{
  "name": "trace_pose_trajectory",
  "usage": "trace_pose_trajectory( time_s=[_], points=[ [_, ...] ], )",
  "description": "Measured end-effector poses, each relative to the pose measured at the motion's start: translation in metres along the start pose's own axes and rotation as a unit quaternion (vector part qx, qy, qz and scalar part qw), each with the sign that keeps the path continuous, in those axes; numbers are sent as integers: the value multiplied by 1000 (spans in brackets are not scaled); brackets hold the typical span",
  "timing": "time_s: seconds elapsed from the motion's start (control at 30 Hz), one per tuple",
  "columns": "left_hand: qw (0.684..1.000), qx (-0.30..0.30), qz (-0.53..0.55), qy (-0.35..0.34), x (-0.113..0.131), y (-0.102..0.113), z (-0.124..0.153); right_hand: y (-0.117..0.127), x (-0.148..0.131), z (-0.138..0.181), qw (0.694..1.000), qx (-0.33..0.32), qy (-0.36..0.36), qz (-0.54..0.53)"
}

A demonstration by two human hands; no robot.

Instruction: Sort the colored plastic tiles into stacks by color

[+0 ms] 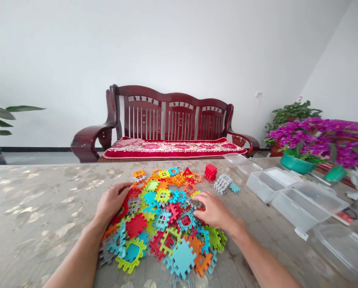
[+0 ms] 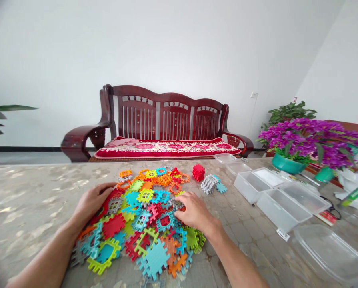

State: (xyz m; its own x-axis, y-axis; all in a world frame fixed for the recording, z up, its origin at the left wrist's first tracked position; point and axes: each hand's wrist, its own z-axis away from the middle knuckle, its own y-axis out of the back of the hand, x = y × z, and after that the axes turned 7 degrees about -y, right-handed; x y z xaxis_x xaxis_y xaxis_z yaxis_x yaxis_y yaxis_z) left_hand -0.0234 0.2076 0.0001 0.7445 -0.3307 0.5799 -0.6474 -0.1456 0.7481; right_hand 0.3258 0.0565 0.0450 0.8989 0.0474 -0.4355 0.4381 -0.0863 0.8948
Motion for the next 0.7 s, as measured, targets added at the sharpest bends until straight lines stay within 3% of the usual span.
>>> trace_pose_trajectory(
  time_s=[0.17, 0.37, 0.53, 0.7],
  points=[
    [1000, -2, 0, 2, -1, -1, 0, -4, 9, -3, 998, 29, -50, -30],
    [1000, -4, 0, 6, 1, 0, 0, -5, 54, -15, 966, 124, -171, -150],
    [1000, 4, 2, 7, 3, 1, 1, -6, 81, -11, 972, 127, -187, -62],
    [1000, 2, -2, 1, 1, 0, 1, -8, 80, -6, 982, 99, -160, 27]
  ],
)
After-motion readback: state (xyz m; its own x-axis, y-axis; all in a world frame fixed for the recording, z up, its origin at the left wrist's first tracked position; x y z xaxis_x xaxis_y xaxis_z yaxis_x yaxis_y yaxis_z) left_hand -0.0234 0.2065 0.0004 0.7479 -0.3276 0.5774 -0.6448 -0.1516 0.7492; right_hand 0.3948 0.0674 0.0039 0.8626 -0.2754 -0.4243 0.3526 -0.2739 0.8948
